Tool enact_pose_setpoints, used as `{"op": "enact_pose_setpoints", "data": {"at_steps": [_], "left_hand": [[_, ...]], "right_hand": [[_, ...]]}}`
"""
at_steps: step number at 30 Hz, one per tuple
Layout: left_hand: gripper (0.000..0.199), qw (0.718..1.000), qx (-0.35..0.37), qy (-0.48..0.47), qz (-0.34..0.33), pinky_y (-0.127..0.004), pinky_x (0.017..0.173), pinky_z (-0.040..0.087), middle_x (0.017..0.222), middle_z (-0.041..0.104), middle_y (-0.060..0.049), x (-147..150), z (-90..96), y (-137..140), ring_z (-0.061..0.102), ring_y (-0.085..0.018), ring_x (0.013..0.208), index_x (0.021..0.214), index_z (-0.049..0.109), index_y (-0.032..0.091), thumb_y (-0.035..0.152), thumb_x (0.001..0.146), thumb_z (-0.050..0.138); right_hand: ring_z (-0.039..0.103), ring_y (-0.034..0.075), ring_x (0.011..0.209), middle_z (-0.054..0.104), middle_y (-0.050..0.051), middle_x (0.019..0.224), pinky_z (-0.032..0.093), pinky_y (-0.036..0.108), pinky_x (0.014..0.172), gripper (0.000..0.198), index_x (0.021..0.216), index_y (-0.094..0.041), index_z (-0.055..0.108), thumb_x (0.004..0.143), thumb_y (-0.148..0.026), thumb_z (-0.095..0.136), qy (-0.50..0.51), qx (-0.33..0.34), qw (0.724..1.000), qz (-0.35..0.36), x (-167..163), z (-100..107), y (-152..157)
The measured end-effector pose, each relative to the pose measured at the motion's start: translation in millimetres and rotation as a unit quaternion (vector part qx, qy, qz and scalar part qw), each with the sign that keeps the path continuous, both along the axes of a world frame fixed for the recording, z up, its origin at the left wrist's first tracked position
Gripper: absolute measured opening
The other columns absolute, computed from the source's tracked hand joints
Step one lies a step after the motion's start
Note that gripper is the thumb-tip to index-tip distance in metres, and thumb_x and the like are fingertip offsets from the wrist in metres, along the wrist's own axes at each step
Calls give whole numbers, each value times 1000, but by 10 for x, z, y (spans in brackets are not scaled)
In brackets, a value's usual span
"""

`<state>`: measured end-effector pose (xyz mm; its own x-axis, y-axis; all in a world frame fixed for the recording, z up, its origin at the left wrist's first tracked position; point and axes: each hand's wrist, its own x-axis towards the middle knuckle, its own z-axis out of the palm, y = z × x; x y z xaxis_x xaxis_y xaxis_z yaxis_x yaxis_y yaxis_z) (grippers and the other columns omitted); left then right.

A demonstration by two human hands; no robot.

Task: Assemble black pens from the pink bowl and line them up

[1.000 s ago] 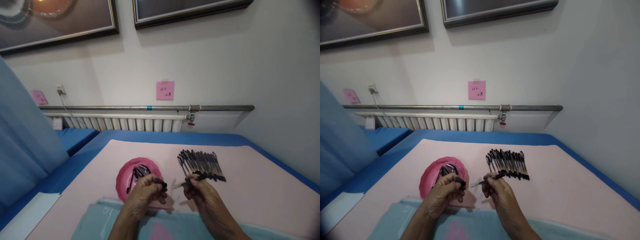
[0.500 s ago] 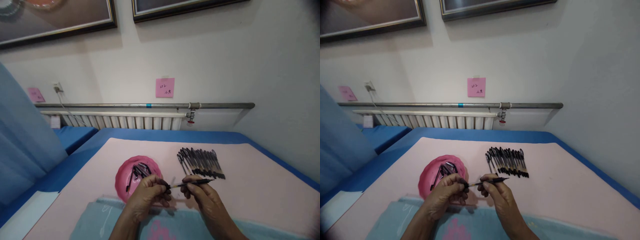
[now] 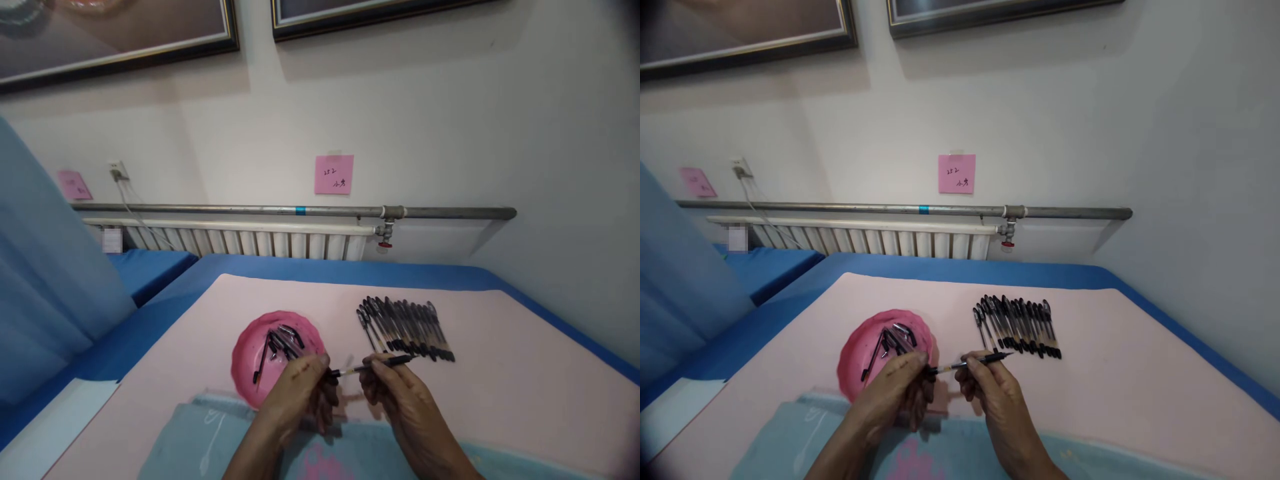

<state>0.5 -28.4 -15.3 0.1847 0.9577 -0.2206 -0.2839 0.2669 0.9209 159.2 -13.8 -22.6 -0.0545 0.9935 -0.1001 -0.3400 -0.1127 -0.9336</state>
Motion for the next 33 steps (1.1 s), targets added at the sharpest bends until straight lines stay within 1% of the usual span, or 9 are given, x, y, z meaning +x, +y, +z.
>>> {"op": "enact_pose_setpoints", "data": {"at_steps": [5,8,11,16,18,21,26,31,33], "left_hand": [[33,999,29,-7,16,-18,37,40,53,57,2,-29,29,-17,51,-8,38,75,51,15,37,61,71],[37,1000,3,-20,-7,-19,33,39,62,62,-2,-17,40,-39,53,-10,38,83,52,14,46,67,62],[42,999,-29,-10,-38,-17,26,31,51,57,-2,11,37,-53,45,-8,29,70,51,13,55,73,50],[33,1000,2,-16,2,-15,30,35,55,58,2,29,40,-44,47,-6,32,71,49,14,39,62,68],[35,1000,-9,-24,-5,-16,29,35,61,61,-1,35,38,-46,49,-7,33,74,51,14,45,65,64],[42,999,-34,-24,-34,-16,25,31,50,58,-2,50,29,-52,45,-8,28,67,50,13,55,72,51],[32,1000,-6,-21,1,-15,30,35,53,59,1,61,25,-53,48,-6,31,71,49,14,41,65,66],[41,998,-39,-24,-34,-16,26,32,48,57,-2,72,6,-49,44,-7,28,67,50,13,54,75,47],[40,999,-28,-12,-35,-15,26,31,44,54,0,85,-9,-40,42,-6,27,64,48,14,52,74,49]], "right_hand": [[54,15,57,64,2,60,40,27,56,24,78,-17,65,66,-38,69,16,5,1000,0,-15,-23,6],[54,14,57,65,2,61,40,26,55,23,80,-17,64,68,-36,69,22,9,1000,0,-13,-23,5],[54,14,57,65,2,61,39,25,53,22,80,-17,64,68,-36,68,19,13,1000,5,-14,-7,-1],[52,14,55,64,2,59,39,25,52,22,74,-16,65,67,-36,69,21,4,1000,-3,-28,31,-3],[52,14,56,64,2,60,39,25,53,23,75,-16,65,67,-37,69,17,5,1000,-3,-27,29,2],[53,14,56,64,2,59,39,25,53,24,75,-16,65,66,-37,69,9,12,1000,8,-23,14,10],[52,13,54,63,1,58,39,24,52,22,73,-16,64,67,-37,69,17,8,1000,12,-17,-9,28],[53,13,56,63,2,60,39,25,53,22,77,-15,64,69,-35,68,18,22,1000,12,-12,-17,27],[52,13,56,62,1,59,39,24,52,21,76,-15,63,69,-35,68,22,17,999,21,-20,0,20]]}}
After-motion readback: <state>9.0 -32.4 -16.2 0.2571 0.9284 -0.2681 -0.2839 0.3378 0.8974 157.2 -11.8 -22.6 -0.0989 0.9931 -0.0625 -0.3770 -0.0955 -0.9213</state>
